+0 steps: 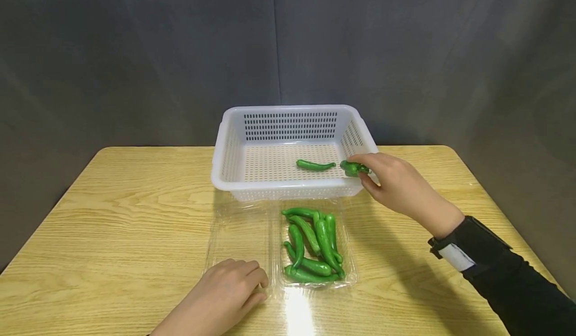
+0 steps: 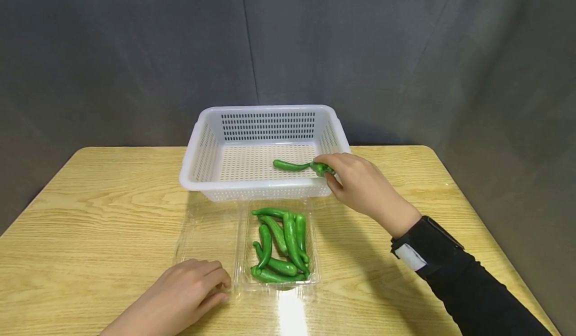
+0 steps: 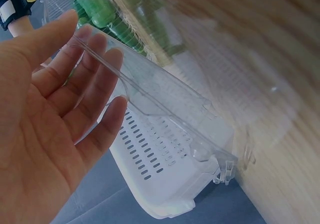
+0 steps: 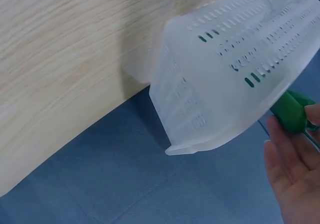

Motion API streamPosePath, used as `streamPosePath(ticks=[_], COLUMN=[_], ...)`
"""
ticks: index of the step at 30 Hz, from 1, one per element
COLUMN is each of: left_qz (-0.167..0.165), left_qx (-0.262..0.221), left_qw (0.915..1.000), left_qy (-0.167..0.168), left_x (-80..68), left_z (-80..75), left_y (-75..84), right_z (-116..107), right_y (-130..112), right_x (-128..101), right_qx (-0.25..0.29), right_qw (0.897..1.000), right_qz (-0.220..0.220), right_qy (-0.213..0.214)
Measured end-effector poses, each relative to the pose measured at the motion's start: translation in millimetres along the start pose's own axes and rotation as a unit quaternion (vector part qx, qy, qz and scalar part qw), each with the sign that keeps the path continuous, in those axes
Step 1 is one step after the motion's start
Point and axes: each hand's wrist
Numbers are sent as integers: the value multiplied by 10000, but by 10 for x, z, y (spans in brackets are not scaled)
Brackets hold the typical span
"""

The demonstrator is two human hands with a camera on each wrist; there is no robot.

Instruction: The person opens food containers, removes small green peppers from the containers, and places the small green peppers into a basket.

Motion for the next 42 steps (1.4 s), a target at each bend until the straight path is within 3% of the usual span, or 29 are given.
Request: streamPosePath(ticks=[7,22,34,42], left_qz=[34,29,-35,-21], left_qx=[28,-35,-104,-93], left_qw=[10000,9999,9996,9998], left_qy=[28,-99,-274,-157], left_x=[4,5,13,15], left_z=[2,-5,-6,9], left_y=[-2,-6,-6,-4], right_z=[19,73,68,27], right_y=[24,30,2,-33], right_x=[63,164,268,339], right_qx=[-109,-320,-347,-313], right_qw=[9992,9967,9900,9829], right_qz=[46,-231,106,350], right_qy=[-370,-710,-1366,-1780])
Point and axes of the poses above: each hand's wrist, its own x-axis towards the middle knuckle, its own z-axis out of the palm, y = z × x
